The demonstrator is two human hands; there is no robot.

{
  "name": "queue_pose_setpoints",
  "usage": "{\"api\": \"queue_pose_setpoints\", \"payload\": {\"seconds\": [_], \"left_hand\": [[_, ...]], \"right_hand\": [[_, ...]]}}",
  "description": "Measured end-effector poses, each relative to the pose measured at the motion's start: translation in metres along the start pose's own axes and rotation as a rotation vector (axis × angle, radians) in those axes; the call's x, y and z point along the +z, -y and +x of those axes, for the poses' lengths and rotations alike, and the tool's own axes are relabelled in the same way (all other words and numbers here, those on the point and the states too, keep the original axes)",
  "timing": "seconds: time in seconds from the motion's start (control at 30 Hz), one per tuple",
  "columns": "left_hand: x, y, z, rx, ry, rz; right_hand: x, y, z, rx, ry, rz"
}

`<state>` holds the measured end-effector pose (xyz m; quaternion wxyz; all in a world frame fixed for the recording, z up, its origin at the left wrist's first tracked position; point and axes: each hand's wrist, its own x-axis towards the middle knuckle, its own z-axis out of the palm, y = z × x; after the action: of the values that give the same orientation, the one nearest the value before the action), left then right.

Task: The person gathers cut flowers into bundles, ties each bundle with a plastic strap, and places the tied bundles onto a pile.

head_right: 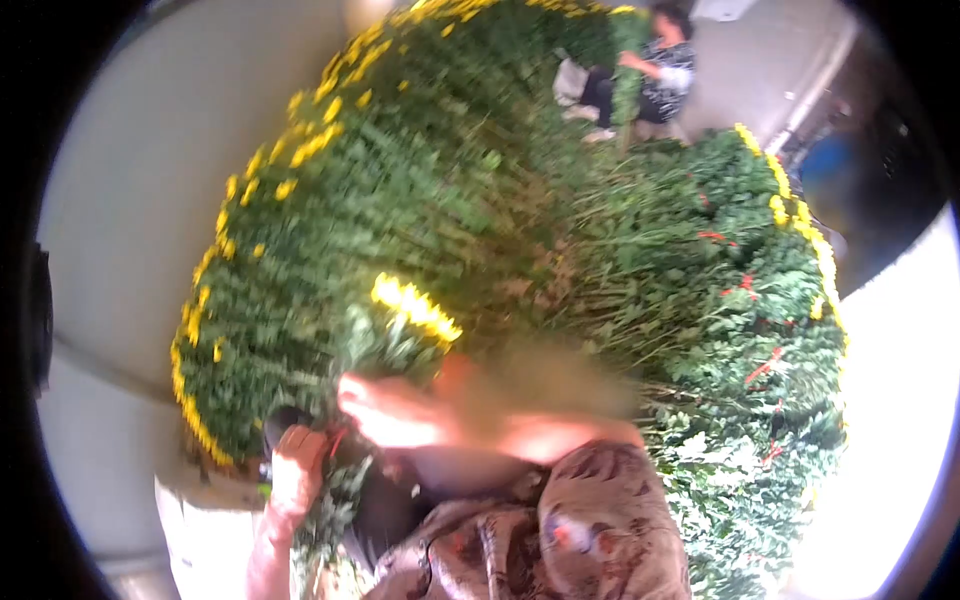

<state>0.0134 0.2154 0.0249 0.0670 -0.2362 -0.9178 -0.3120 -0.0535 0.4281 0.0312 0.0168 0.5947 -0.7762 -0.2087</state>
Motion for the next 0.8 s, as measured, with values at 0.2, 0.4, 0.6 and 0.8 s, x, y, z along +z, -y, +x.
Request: {"api": "queue_pose_setpoints", "payload": {"seconds": [0.2,0.4,0.6,0.8], "left_hand": [[-0.027,-0.035,-0.012,-0.041,0.003,0.295],[-0.014,-0.022,-0.098,-0.478,0.111,0.371],[-0.01,-0.013,-0.077,-0.141,-0.303,0.428],[-0.033,-0.02,-0.02,-0.081,-0.316,0.484]], "right_hand": [[0.013,0.014,-0.016,0.259,-0.47,0.596],[0.045,0.09,-0.037,0.331,0.213,2.49],[0.096,0.082,0.024,0.459,-0.353,2.856],[0.049,0.025,0.028,0.342,-0.837,2.857]]}}
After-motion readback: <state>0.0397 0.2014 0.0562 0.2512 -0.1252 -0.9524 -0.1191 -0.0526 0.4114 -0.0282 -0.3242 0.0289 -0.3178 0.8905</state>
